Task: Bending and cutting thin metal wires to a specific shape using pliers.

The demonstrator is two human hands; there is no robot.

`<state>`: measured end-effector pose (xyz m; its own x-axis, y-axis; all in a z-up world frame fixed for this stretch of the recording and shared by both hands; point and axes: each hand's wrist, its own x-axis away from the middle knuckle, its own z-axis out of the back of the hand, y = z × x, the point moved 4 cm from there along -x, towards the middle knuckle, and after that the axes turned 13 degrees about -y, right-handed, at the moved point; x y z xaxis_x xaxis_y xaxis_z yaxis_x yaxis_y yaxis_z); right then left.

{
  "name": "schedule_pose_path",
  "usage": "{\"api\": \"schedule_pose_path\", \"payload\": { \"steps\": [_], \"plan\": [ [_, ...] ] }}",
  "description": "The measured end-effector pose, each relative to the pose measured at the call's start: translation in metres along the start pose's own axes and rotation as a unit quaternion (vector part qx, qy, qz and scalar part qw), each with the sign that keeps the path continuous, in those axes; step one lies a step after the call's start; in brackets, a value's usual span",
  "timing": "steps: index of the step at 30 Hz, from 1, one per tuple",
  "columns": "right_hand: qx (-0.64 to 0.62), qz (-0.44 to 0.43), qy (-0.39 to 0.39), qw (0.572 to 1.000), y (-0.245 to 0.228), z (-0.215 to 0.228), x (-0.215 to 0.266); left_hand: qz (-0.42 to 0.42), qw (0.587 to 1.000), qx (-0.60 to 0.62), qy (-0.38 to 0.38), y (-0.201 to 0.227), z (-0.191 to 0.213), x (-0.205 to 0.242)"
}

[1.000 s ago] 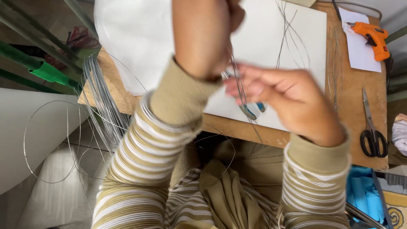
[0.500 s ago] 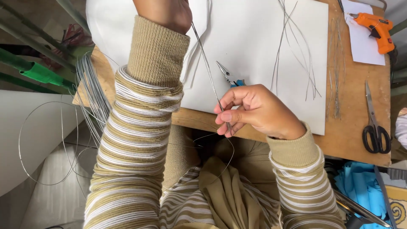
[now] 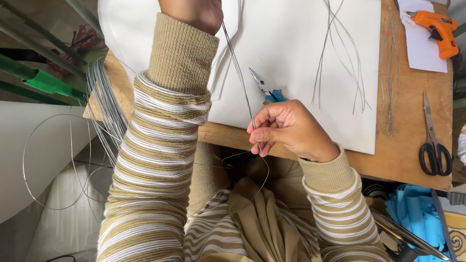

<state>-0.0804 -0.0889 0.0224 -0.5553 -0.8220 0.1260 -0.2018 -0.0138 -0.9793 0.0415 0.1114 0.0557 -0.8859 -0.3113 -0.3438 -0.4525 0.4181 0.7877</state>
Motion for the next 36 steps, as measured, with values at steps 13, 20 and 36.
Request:
{"api": "schedule_pose_path", "payload": {
  "steps": [13,20,36],
  "plan": [
    [-0.028,-0.091,0.075,0.993,0.035,0.007,0.018,-0.053,0.952,-0.278,0.117,0.035,0.039,0.04],
    [0.388,-0.013,0.046,0.921,-0.03,-0.001,0.025,-0.232,0.578,-0.675,-0.395,0.088,-0.052,0.155],
    [0.459,0.092,0.274,0.84,-0.043,-0.017,0.088,-0.136,0.683,-0.655,-0.295,0.095,-0.019,0.196]
  ]
}}
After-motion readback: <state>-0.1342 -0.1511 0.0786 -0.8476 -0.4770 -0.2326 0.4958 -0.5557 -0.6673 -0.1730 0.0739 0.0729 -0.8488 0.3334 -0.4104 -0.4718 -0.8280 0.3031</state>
